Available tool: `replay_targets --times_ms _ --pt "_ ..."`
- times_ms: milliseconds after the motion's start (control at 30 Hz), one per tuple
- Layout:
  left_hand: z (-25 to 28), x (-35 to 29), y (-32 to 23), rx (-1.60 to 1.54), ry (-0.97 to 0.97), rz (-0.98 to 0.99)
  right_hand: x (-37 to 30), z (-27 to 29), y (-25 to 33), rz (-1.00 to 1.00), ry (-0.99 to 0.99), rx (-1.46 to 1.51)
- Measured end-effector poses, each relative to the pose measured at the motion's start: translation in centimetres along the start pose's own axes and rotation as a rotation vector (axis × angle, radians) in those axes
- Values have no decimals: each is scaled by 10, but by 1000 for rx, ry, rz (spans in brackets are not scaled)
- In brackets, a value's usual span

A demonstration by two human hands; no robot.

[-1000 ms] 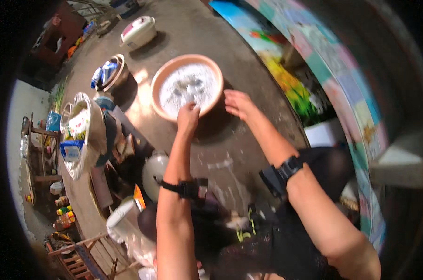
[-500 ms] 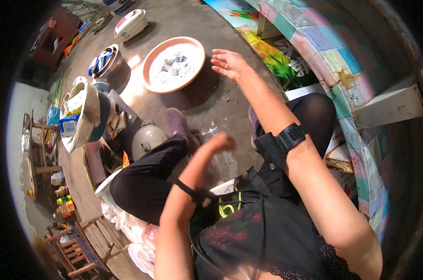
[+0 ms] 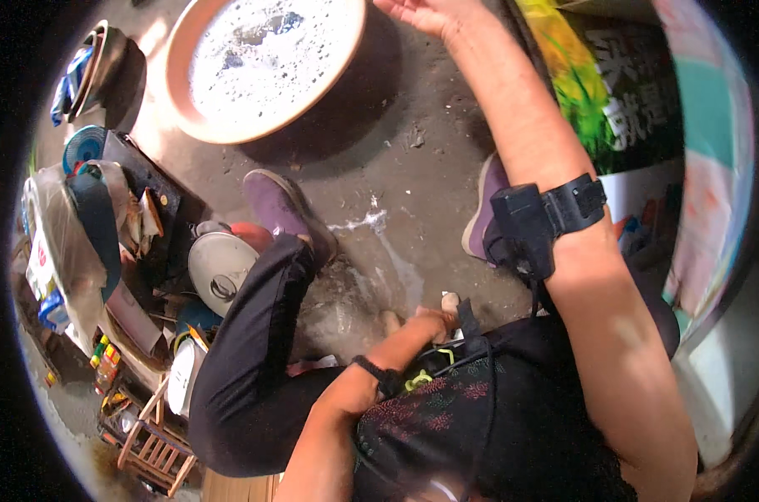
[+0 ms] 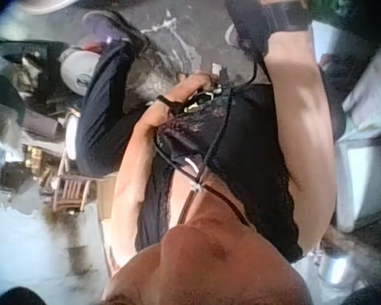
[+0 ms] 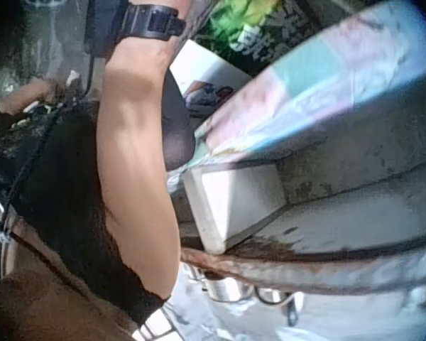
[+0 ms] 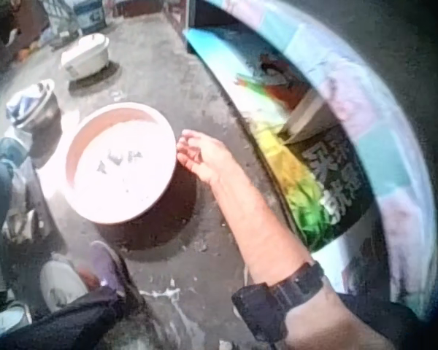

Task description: Wipe a dirty tiled shelf with a damp cloth.

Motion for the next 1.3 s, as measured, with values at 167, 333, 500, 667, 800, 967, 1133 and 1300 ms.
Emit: replay_targets --times_ms 167,333,500,667,800,967,1133,1300 --pt "84 -79 -12 -137 117 131 35 -10 -1 -71 -39 62" --pt "172 -139 -3 -36 92 267 27 -28 48 -14 -22 55" --pt "226 -141 13 55 -7 202 -16 -44 130 217 -57 2" --pt "239 -123 23 361 130 21 -56 -29 129 236 -92 -16" --pt "303 -160 60 -259 -705 -127 -59 -48 87 171 -129 -59" --pt "350 -239 81 -1504 -1391 -372 -28 -54 5 -21 -221 -250" --pt "356 -281 134 -1918 -1787 -347 18 -72 -76 -187 -180 -541" --pt "377 -280 165 -2023 -1911 -370 69 -72 -101 221 -241 -1248"
Point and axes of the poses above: each hand's wrist, its own x-axis towards the middle knuckle, its own z-axis out of the back of the hand, y = z × x, the point moved 4 cm from there along x, towards the middle knuckle, and after that the axes turned 8 degrees about -z, right-handed, at the moved point
